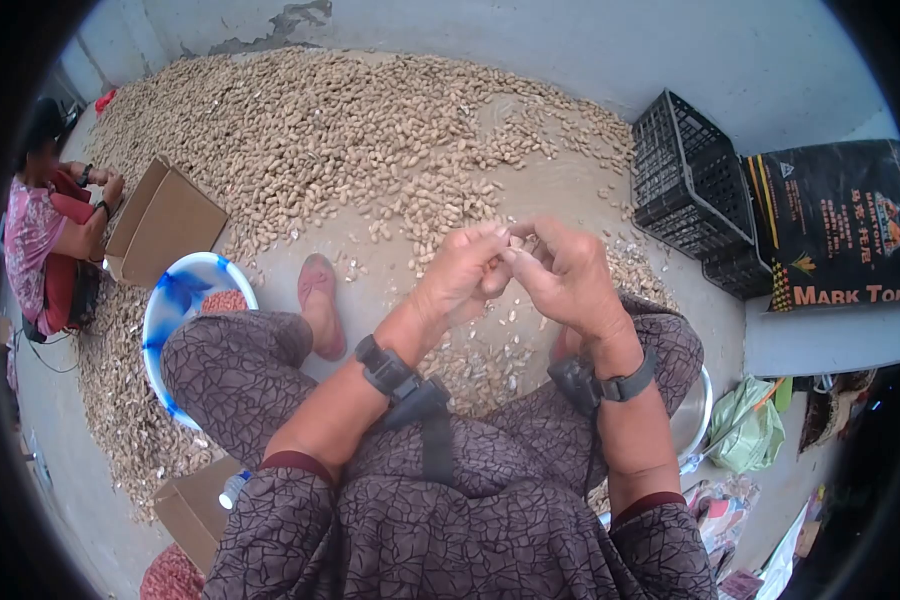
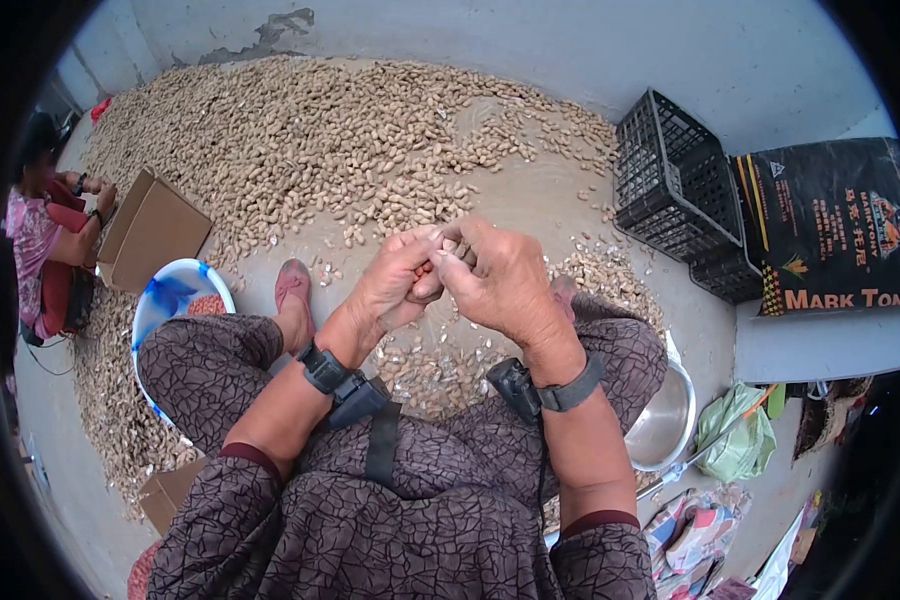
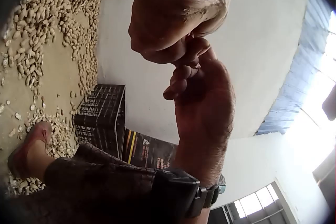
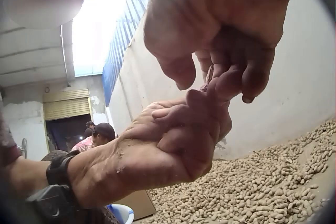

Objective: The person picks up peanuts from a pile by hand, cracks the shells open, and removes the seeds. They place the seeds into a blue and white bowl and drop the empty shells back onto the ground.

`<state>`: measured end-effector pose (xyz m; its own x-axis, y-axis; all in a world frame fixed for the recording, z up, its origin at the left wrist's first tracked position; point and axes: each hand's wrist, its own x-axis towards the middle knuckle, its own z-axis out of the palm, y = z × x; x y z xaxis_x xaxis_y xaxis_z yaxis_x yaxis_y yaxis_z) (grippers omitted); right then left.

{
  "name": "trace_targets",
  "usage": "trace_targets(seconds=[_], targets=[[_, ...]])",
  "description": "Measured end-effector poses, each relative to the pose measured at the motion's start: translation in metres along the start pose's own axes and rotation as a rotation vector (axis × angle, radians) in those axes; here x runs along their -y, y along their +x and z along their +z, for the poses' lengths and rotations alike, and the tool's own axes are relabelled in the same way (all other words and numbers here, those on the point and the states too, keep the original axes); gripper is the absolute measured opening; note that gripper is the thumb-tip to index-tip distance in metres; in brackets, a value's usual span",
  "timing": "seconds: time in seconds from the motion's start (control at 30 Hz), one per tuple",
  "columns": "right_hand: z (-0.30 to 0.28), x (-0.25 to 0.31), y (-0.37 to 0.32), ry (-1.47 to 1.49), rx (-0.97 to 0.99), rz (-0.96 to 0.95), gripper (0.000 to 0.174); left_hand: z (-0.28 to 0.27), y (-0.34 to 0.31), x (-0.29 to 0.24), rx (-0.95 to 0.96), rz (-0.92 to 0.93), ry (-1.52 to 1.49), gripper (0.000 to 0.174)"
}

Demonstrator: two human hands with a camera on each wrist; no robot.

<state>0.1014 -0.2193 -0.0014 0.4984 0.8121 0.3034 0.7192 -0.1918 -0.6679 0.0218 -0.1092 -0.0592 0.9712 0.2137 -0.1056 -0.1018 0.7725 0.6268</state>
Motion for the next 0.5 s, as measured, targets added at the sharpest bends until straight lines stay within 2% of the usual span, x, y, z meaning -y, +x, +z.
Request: trace_targets(seconds=[0.13,0.23,0.3,0.33,0.37,0.43,0.5], targets=[[-0.003,-0.001,0.002,-0.054,0.031,0.096,0.012,-0.006,-0.002,-0.007,0.021,-0.082,0.136,0.025],[-0.011,-0.008,0.003,0.118,0.07,0.159,0.011,-0.008,-0.001,-0.017,-0.019,-0.091,0.24,0.026],[-0.024,-0.003,0.006,0.275,0.278,0.356,0.017,-0.013,-0.001,-0.03,-0.06,-0.063,0.273,0.027],[-0.03,-0.004,0.007,0.258,0.46,0.416,0.016,-0.016,-0.002,-0.038,-0.116,-0.056,0.168,0.028],[-0.03,-0.006,0.005,0.262,0.463,0.413,0.016,-0.019,-0.002,-0.046,-0.17,-0.047,0.062,0.029],[-0.028,-0.01,0.002,0.064,0.351,0.323,0.016,-0.02,-0.004,-0.06,-0.199,-0.023,0.027,0.029],[-0.029,-0.011,0.003,0.021,0.365,0.333,0.018,-0.016,-0.007,-0.074,-0.196,-0.007,-0.03,0.027]])
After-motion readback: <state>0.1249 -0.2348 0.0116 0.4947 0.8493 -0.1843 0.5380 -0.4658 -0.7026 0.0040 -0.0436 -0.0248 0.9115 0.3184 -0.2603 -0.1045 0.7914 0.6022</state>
